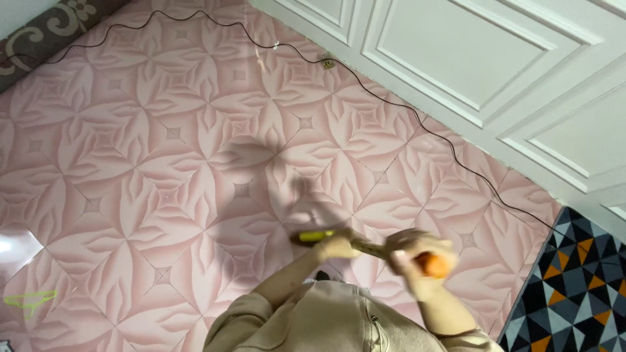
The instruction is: Sweeping the floor with a broom.
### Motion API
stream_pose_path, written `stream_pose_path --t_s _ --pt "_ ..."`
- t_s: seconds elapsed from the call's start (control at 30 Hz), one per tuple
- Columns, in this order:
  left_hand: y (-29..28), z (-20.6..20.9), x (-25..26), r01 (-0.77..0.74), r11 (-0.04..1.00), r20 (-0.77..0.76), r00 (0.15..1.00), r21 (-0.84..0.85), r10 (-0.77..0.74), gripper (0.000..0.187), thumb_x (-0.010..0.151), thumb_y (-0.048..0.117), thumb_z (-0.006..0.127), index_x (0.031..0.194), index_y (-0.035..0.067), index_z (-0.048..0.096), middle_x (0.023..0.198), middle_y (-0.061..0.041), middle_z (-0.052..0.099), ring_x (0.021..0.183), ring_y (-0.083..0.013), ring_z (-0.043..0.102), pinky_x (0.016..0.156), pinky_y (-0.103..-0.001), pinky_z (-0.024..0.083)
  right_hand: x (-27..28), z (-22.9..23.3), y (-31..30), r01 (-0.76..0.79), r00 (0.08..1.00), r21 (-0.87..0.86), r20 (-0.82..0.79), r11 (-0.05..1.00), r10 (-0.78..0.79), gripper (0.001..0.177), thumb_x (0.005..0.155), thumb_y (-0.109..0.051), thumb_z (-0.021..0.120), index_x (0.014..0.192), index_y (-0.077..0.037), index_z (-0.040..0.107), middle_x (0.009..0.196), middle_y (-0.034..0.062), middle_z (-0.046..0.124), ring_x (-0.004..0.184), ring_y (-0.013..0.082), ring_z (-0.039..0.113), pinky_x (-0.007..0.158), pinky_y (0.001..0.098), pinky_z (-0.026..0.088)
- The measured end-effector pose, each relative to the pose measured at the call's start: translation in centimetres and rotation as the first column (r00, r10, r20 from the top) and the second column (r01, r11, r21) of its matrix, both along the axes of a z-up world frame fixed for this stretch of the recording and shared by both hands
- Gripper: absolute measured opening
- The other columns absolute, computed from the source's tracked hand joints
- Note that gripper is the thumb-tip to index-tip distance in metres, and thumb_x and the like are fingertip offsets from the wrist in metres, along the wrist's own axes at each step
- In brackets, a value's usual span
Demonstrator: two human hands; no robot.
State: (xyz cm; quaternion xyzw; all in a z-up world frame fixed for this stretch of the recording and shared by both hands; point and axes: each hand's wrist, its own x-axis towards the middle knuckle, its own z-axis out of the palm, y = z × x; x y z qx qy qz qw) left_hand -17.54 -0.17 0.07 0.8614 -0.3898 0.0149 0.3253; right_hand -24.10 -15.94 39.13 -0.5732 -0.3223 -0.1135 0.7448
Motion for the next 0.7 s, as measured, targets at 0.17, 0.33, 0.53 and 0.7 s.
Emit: stream_pose_path --t_s 0.17,0.33,0.53,0.7 --pt "6.1 -3.0 1.7 -0.128 0.937 -0.460 0.887 -0.326 -0.039 0.021 0.093 0.020 0.058 0.076 0.009 0.050 0.070 -0.005 0.049 0.064 -0.0183 0.047 0.062 -0.035 0.038 0.9 -16.7 5.6 0.013 0.938 -0.117 0.346 0.993 0.029 0.011 0.082 0.002 0.066 0.075 -0.006 0.065 0.065 0.0069 0.066 0.056 0.0184 0.066 0.055 0.0323 0.054" --pt "8.9 -10.1 5.6 -0.304 0.840 -0.681 0.725 -0.450 -0.102 0.021 0.094 0.018 0.059 0.075 0.010 0.056 0.077 -0.006 0.055 0.070 -0.0187 0.052 0.066 -0.036 0.045 -0.4 -16.6 5.7 -0.127 0.862 -0.173 0.469 0.977 0.195 0.009 0.079 0.008 0.064 0.079 0.001 0.059 0.070 0.0120 0.060 0.059 0.0250 0.062 0.053 0.0356 0.051" --pt "8.5 -3.4 5.5 -0.358 0.918 -0.163 0.929 -0.171 0.332 0.014 0.086 0.008 0.064 0.079 0.008 0.051 0.086 -0.010 0.054 0.080 -0.0226 0.054 0.076 -0.037 0.051 -1.4 -20.5 5.5 -0.024 0.927 -0.307 0.349 0.951 0.136 0.014 0.079 0.010 0.063 0.072 0.000 0.056 0.073 0.0155 0.063 0.060 0.0230 0.061 0.050 0.0327 0.048" --pt "5.5 5.6 5.1 -0.502 0.817 -0.074 0.861 -0.283 0.503 0.033 0.094 0.015 0.069 0.066 0.007 0.054 0.068 -0.011 0.053 0.067 -0.0270 0.053 0.067 -0.040 0.047 0.5 -12.5 2.9 0.069 0.965 -0.159 0.260 0.985 -0.026 0.018 0.085 0.009 0.060 0.069 0.001 0.059 0.070 0.0110 0.065 0.057 0.0191 0.064 0.051 0.0301 0.053"
